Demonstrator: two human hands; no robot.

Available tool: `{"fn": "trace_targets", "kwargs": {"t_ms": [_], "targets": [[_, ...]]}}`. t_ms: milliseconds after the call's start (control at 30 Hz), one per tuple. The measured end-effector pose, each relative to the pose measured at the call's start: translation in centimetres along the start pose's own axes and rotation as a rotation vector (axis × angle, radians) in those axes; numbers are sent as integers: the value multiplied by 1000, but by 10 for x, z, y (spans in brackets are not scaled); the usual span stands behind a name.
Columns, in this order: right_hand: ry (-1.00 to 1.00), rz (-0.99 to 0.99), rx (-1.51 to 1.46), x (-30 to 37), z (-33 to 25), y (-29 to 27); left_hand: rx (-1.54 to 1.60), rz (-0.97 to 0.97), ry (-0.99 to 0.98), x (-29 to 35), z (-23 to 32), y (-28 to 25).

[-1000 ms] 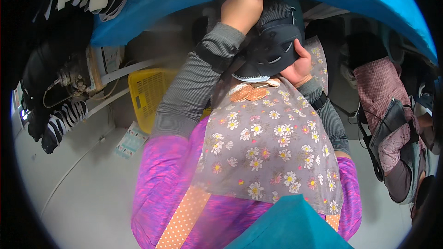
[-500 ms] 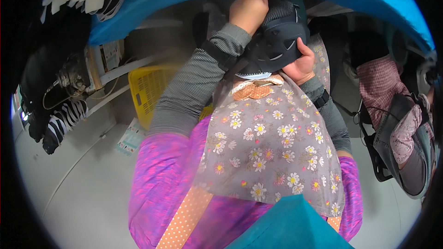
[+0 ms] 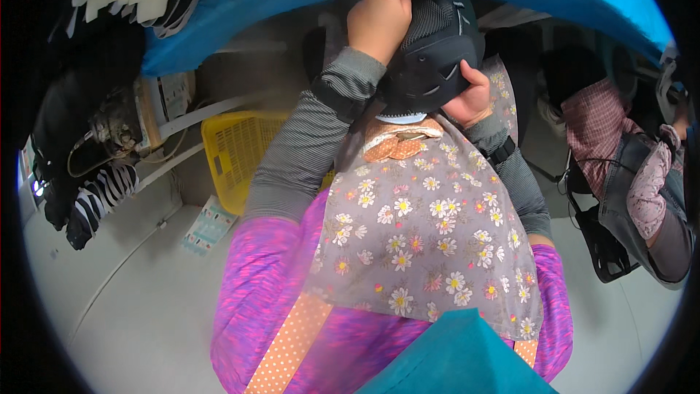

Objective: Assembling shoe components by hand.

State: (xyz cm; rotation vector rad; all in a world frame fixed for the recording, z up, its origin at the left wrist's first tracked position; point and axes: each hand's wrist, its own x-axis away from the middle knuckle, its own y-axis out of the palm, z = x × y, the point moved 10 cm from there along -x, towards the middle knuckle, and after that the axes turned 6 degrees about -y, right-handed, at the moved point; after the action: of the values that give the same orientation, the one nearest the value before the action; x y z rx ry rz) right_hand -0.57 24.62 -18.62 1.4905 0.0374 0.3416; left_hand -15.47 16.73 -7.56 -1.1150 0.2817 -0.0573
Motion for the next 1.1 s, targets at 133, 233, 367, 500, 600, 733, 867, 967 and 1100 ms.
{"fn": "trace_targets", "kwargs": {"t_ms": [133,233,367,500,600,733,867,967,1100], "targets": [[41,-13,-8,0,6,-5,106,-31,-12,3,-11,16],[30,-18,-10,1,9,-3,104,-30,-34,4,-14,27],[-1,-8,14,4,8,-4,153,-87,-81,6,-16,30],[65,-36,6,4,11,9,107,-5,-36,9,-14,10],[-9,1,25,11,1,1,107,38,-5,9,3,-18],[34,-71,62,8,-5,14,97,31,-10,8,6,-19],[8,12,81,6,-5,-1,85,87,12,13,-6,1],[38,-18,37,4,-2,-2,172,61,-43,13,-18,20],[8,-6,102,2,-2,-9,189,75,-83,11,-25,31]]}}
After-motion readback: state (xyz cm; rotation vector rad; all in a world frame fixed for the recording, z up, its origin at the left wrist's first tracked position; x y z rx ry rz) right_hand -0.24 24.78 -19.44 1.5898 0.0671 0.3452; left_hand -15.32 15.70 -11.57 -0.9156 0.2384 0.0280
